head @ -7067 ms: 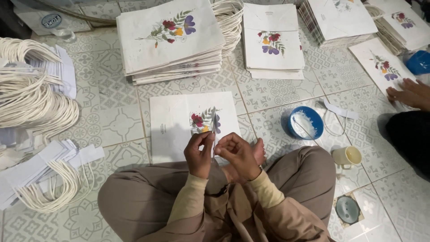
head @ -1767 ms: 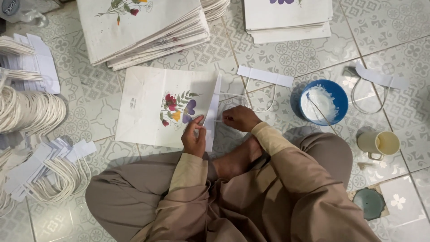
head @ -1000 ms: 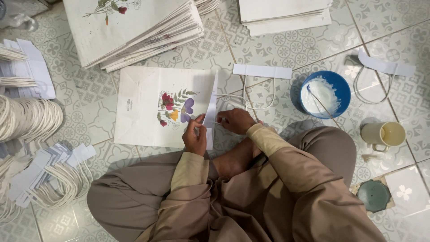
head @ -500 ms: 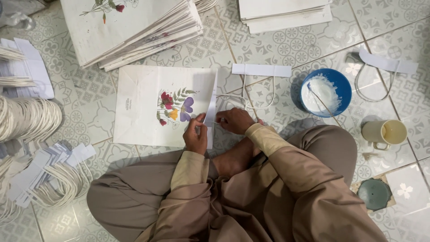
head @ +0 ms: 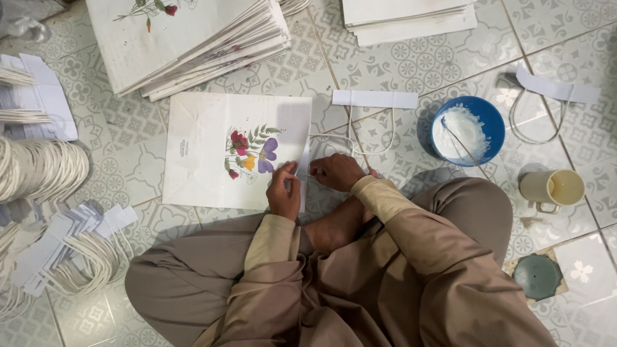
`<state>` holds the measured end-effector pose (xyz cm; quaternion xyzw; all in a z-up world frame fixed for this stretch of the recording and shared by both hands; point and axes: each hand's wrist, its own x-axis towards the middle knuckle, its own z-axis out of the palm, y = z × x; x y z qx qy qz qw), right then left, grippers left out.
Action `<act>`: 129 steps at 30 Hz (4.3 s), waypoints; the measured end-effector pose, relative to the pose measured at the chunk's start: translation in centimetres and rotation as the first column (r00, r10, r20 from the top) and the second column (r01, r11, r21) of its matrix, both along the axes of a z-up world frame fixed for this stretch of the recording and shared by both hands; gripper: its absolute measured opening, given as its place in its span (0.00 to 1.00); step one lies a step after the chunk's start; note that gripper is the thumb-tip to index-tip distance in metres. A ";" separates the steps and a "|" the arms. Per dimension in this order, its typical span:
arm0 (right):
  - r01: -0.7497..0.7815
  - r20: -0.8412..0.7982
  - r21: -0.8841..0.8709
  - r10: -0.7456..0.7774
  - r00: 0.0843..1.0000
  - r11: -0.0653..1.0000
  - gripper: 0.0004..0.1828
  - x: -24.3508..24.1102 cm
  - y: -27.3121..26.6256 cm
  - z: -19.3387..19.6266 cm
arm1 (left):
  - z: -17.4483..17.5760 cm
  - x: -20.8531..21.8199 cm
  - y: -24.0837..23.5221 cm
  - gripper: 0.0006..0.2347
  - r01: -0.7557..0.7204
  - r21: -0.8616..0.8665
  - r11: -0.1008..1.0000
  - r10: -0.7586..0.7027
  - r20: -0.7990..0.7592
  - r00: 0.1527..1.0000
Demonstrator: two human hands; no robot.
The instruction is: The person sits on the floor and assembles paper bags by applying adhesive to a white paper strip, attaching it to the bag, and folding the strip to secure the handle. The person repeats this process for multiple bags, stacking the finished ones nearby.
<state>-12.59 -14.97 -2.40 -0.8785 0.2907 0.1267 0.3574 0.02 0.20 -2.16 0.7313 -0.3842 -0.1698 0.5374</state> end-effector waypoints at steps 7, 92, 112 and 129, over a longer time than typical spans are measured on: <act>-0.004 0.007 -0.039 0.004 1.000 0.999 0.09 0.0 0.3 0.1 | -2.1 0.2 0.0 0.12 0.011 0.102 0.995 -0.033 0.215 0.976; 0.216 0.113 -0.247 -0.193 0.975 0.945 0.11 12.2 -5.4 11.3 | -1.9 1.8 0.4 0.25 -0.186 0.264 0.946 -0.029 0.642 0.766; -0.134 0.382 -0.657 0.480 0.789 0.742 0.36 0.7 8.9 0.1 | 4.9 6.0 8.7 0.12 0.213 0.352 0.911 -0.268 0.114 0.957; 0.579 0.085 -0.078 -0.573 0.815 0.812 0.11 -3.6 -9.1 -2.9 | -3.7 3.3 -7.8 0.25 -0.039 0.617 0.786 -0.427 0.588 0.687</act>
